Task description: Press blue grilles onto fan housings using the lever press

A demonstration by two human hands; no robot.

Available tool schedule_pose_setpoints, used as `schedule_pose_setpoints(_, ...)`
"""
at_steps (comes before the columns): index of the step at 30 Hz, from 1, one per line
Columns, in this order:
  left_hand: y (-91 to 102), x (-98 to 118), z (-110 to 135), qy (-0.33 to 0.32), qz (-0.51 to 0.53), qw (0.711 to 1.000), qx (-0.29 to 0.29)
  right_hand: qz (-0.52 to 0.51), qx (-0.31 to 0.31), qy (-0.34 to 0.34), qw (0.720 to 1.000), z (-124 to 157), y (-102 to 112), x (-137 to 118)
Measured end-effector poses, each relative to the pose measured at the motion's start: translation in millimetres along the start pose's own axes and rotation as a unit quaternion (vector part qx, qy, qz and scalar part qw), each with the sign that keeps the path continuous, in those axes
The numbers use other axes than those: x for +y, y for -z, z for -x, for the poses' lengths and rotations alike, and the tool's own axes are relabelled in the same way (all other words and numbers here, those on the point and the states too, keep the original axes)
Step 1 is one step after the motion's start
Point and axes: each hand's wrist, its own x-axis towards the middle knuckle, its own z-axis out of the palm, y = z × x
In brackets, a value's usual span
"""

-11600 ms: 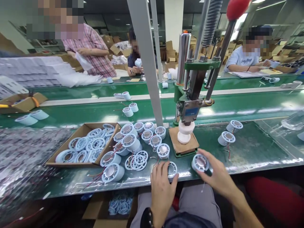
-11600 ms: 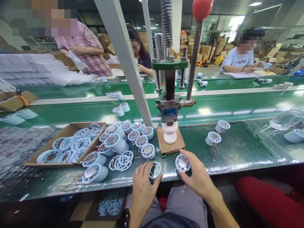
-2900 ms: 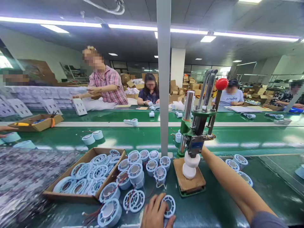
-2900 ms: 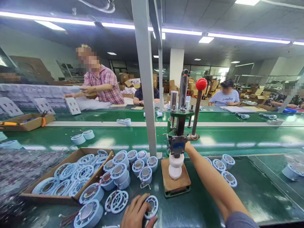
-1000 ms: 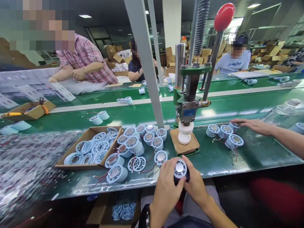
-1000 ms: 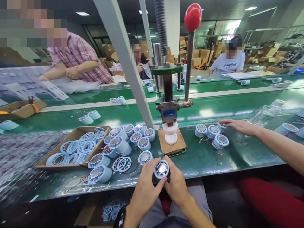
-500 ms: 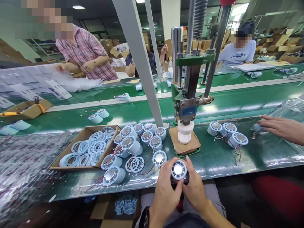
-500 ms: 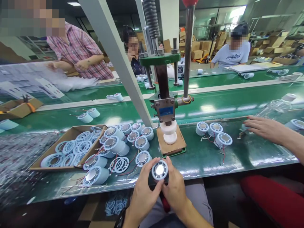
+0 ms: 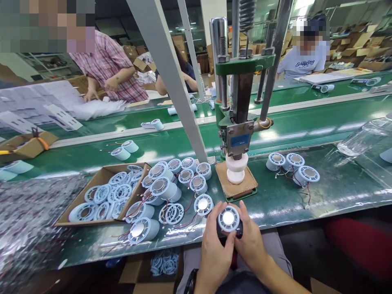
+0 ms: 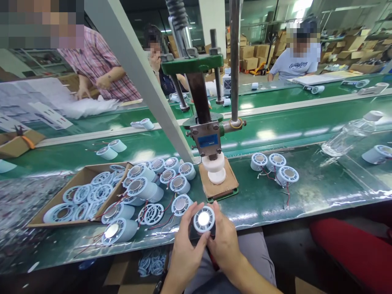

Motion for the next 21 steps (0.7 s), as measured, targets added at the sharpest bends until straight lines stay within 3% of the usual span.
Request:
schedule_pose_setpoints(8,-17.8,-6.9,7.5,0.005,-0.015,1.0,0.003,0.04,-0.05,0.02,0.998,0.9,7.2,-2.9)
schedule_pose_setpoints(10,-22.6,-9.0,7.2,0.012,-0.024,1.0,0.002,0.047,-0.07,0.039,0.996,-8.0,21.6,-2.8)
schedule_pose_setpoints(12,-23.9,-7.4,4.1,0.021,-0.021,1.0,0.008,0.067,-0.121,0.088,0.986,-33.2,49.3,-9.0)
schedule_pose_setpoints(14,-20.5,0.0,-3.0,0.027,-0.023,0.999,0.021,0.123,-0.175,0.16,0.964,-79.3,89.8,-25.6)
schedule_pose_setpoints(15,-17.0,6.1,-8.4,0.024,-0.025,0.999,0.028,0.165,-0.158,0.173,0.958,-109.7,113.0,-37.9)
schedule_pose_setpoints(18,-1.8,29.5,-34.3,-0.001,-0.017,0.999,0.041,0.267,0.042,0.193,0.943,-218.1,178.4,-81.6)
schedule_pose_setpoints(21,11.3,49.0,-72.9,-0.01,0.006,0.999,0.048,0.296,0.134,0.15,0.934,-319.9,211.8,-111.9)
